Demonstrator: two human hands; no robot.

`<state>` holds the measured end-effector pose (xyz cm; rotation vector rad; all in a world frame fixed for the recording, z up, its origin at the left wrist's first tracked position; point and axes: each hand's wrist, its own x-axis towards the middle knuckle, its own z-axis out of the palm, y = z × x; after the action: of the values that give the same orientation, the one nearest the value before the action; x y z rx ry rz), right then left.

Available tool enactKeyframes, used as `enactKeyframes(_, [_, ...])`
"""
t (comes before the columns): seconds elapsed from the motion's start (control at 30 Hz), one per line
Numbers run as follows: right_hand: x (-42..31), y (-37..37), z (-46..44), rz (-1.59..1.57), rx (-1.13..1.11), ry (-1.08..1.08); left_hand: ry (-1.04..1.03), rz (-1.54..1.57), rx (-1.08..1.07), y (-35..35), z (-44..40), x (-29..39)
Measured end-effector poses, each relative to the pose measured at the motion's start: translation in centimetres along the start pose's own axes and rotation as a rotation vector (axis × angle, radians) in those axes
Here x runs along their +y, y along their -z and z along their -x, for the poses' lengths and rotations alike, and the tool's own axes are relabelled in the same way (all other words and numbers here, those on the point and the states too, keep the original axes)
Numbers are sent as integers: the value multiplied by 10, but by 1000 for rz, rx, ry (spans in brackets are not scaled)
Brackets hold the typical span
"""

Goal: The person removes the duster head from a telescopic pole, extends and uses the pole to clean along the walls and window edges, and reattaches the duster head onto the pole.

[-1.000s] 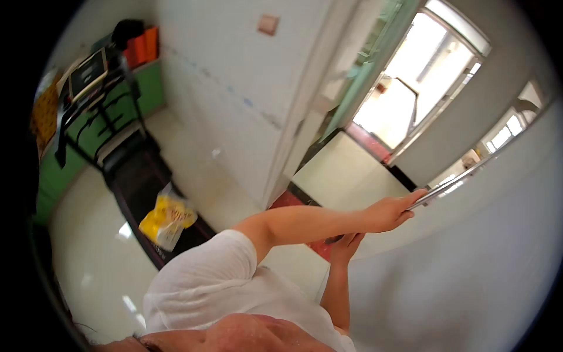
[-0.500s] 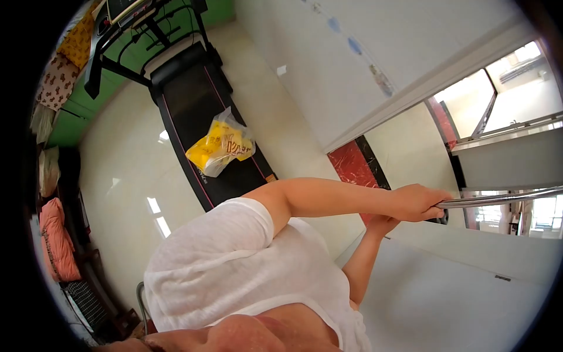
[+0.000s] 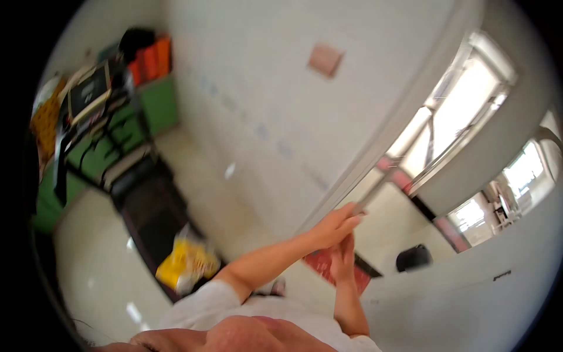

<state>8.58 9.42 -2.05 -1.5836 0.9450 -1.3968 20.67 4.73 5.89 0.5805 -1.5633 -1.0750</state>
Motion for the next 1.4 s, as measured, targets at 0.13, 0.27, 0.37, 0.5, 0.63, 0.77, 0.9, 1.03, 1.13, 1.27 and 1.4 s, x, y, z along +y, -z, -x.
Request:
enactKeyframes(0.13, [-43, 15, -74, -126, -124, 323, 32, 72, -12, 18, -32, -14])
enactKeyframes(0.27, [-94, 10, -140, 24, -167, 543, -6, -42, -56, 18, -51, -23])
enactKeyframes(0.37, [-118, 5, -174, 101, -143, 540, 63, 18, -85, 15, -62, -28])
enactKeyframes(0.5, [-144, 1, -209, 40, -154, 534, -30, 149, -82, 21, -77, -7])
enactKeyframes(0.63, [-193, -4, -249, -221, -64, 593, 26, 315, -236, 31, -86, -7])
enactKeyframes(0.77, [-220, -21, -294, -205, -50, 699, 31, 344, -283, 64, -117, 15])
enactKeyframes(0.9, [-243, -46, -333, -141, 0, 709, -65, 360, -250, 100, -145, 31])
enactKeyframes(1.03, [-258, -78, -372, -76, 13, 719, -57, 339, -235, 141, -160, 33])
enactKeyframes(1.13, [-269, -107, -405, -56, 23, 684, -47, 354, -154, 175, -179, 43])
enactKeyframes(1.27, [-281, -159, -455, 6, 33, 657, -32, 331, -103, 240, -202, 63])
enactKeyframes(1.4, [-301, -207, -491, 72, 57, 618, -32, 344, -93, 291, -220, 84])
